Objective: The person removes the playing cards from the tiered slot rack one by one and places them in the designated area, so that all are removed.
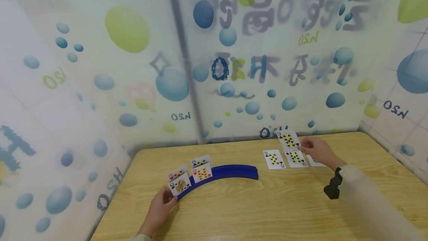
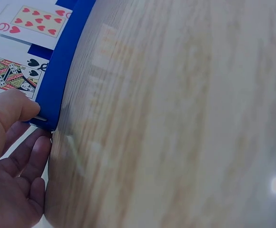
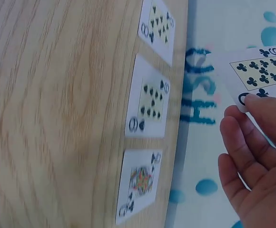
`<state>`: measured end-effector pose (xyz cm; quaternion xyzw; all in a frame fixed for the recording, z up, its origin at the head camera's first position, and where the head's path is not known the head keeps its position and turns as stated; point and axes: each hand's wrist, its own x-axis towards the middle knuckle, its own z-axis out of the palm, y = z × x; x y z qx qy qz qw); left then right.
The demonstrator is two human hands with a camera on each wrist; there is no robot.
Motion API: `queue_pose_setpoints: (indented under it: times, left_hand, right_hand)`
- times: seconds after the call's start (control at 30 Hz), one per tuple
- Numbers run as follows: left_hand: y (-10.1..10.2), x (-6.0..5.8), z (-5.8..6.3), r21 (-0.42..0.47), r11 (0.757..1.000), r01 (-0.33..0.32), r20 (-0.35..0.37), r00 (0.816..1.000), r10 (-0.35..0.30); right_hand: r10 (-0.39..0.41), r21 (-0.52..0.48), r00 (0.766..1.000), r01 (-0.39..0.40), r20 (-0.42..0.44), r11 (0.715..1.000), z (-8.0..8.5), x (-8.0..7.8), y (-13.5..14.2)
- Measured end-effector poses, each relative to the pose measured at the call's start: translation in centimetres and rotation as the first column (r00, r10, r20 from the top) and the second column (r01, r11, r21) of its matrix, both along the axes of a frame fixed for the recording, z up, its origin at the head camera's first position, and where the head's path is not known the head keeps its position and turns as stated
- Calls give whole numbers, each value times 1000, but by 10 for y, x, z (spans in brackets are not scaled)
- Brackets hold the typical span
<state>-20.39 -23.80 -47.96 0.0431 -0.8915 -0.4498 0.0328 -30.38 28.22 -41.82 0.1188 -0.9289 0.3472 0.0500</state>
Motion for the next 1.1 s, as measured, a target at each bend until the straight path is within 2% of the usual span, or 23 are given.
queue_pose_setpoints:
  times: [0.13,0.47,0.67,0.83,1.1]
  left_hand:
    - [2,2,-1,6,1000,6,1,1000,-6]
    - [1,4,-2,0,1000,-9,10,1000,9]
    - [2,3,-2,4,1000,-10,3,1000,10]
    - [1,2,-3,3,1000,-3,-19,1000,3]
    - [-2,5,-6,-4,1000,-13,1,1000,13]
  right_hand:
    - [-30,27,999,30,16,999,-1,4,20]
    - [-49,74,999,51,-24,996,-4,7,52]
    - [-106,90,994,106,-5,990,-8,12,73]
    - [-156,102,987,158,-23,982,-15,15,87]
    - [-239,116,971,238,-6,964,-27,28,102]
